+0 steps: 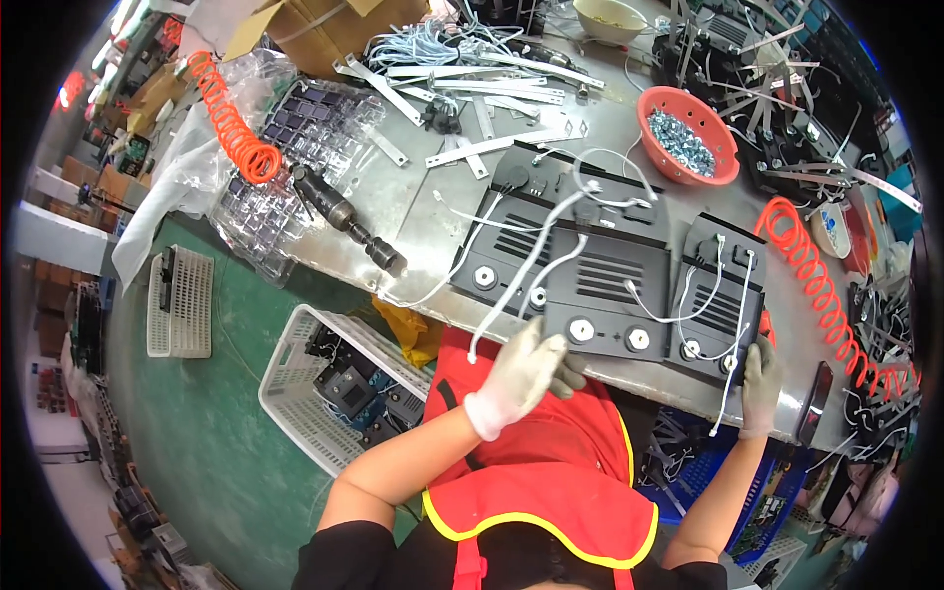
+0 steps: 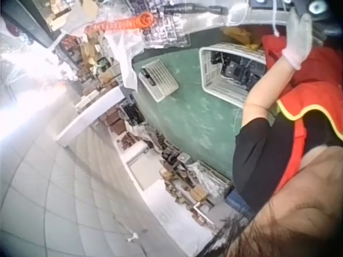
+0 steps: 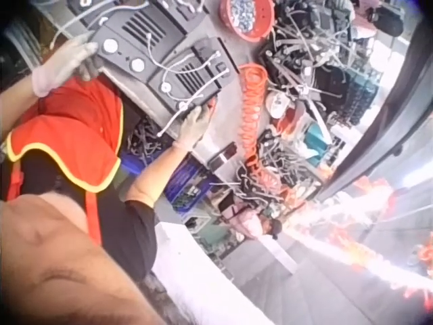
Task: The person assembles electronic components by mounting metal plates onto plastic casings and securing them with screws using an electric screwdriver.
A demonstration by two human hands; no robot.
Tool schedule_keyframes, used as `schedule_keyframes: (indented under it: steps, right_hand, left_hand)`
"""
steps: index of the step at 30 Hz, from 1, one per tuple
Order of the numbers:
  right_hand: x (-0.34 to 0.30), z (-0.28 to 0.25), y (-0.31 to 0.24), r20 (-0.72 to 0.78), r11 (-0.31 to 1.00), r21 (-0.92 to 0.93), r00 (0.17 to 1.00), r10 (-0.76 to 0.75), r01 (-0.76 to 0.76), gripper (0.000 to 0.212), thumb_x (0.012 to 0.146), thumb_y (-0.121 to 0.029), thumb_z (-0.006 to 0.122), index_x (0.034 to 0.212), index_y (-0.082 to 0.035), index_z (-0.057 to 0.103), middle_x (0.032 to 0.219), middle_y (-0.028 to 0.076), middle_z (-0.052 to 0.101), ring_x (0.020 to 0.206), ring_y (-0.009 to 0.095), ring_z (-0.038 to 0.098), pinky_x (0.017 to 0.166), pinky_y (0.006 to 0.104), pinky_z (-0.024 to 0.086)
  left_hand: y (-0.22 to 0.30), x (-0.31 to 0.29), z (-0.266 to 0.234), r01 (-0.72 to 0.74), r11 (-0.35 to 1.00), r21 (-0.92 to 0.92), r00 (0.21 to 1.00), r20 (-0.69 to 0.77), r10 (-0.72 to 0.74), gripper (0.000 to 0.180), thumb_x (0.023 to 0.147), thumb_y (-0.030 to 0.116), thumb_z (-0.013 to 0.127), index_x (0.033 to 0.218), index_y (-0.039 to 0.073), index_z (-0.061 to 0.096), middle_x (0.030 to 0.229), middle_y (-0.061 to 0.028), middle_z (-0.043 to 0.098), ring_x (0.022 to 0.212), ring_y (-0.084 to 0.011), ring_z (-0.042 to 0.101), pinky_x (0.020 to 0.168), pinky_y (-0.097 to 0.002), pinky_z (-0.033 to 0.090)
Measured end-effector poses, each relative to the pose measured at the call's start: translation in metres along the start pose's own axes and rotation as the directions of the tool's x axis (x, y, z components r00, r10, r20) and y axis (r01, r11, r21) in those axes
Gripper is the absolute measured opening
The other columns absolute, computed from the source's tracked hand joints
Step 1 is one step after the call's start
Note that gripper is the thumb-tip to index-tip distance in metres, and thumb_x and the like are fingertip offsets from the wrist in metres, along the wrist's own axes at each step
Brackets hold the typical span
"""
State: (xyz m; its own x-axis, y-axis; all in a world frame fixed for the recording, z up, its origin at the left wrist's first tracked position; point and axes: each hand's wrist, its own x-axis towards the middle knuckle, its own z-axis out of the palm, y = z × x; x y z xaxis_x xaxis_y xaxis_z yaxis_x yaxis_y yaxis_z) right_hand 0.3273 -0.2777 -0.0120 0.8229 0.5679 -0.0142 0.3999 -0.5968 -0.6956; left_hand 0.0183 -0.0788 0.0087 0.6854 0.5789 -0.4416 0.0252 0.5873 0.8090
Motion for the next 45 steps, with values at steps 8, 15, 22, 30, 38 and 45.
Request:
schedule_keyframes:
  steps: [8,15,22,30,38,45]
  right_hand:
    - [0.005,0.004,-0.012,-0.008,0.97,-0.221,0.995,-0.104,0.1,0.034,0.09,-0.013,0.052,0.118,0.005,0.057,0.105,0.021,0.065,0.095,0.028,0.064,0.086,0.0336,0.047]
    - [-0.012,-0.004,-0.044,-0.122,0.931,-0.222,0.939,-0.322,0.29,0.029,0.084,-0.01,0.062,0.111,-0.002,0.062,0.101,0.017,0.062,0.091,0.031,0.061,0.083,0.0385,0.047]
    - [-0.037,0.1,-0.156,0.247,0.495,-0.128,0.511,-0.823,0.859,0.04,0.071,-0.011,0.066,0.111,-0.014,0.062,0.085,0.012,0.058,0.084,0.029,0.058,0.074,0.0422,0.045]
    - [-0.048,0.102,-0.145,0.303,0.494,-0.243,0.549,-0.779,0.835,0.033,0.078,-0.01,0.055,0.109,-0.021,0.062,0.077,0.005,0.055,0.072,0.025,0.057,0.065,0.0395,0.046]
    - [-0.038,0.108,-0.133,0.407,0.598,-0.234,0.636,-0.656,0.767,0.039,0.073,-0.013,0.067,0.112,-0.018,0.064,0.08,0.007,0.056,0.079,0.027,0.056,0.07,0.041,0.045]
    - [-0.047,0.093,-0.217,0.399,0.687,0.254,0.573,-0.716,0.681,0.067,0.071,-0.028,0.076,0.128,-0.005,0.049,0.113,0.016,0.056,0.107,0.032,0.054,0.091,0.0422,0.042]
  left_hand:
    - [-0.002,0.025,0.018,-0.045,0.996,-0.074,0.996,0.077,0.051,0.051,0.099,0.032,0.04,0.131,-0.006,0.029,0.105,-0.0214,0.06,0.09,-0.0256,0.064,0.077,-0.0349,0.055]
    - [0.047,-0.004,-0.053,-0.324,0.168,0.931,0.827,0.192,0.529,0.03,0.089,0.026,0.05,0.109,0.005,0.06,0.081,-0.0185,0.066,0.077,-0.0378,0.063,0.073,-0.0414,0.05]
    - [0.096,0.031,-0.189,0.415,0.349,0.84,0.31,-0.492,0.814,0.088,0.072,0.038,0.075,0.136,-0.001,0.03,0.126,-0.0291,0.044,0.116,-0.0419,0.048,0.101,-0.0424,0.038]
    - [0.081,0.058,-0.219,-0.151,0.715,0.683,0.363,-0.635,0.682,0.08,0.072,0.001,0.063,0.139,-0.002,0.019,0.111,-0.0131,0.05,0.088,-0.0203,0.052,0.086,-0.0318,0.043]
    - [0.079,0.023,-0.189,-0.423,0.814,0.397,0.485,-0.66,0.574,0.067,0.087,-0.001,0.054,0.142,0.012,0.018,0.092,-0.0033,0.049,0.058,-0.007,0.048,0.046,-0.0213,0.041]
    - [0.028,-0.031,-0.123,-0.472,0.509,0.72,0.365,-0.366,0.856,0.077,0.084,-0.004,0.049,0.148,0.011,0.01,0.121,-0.0129,0.045,0.066,-0.011,0.049,0.055,-0.0236,0.045]
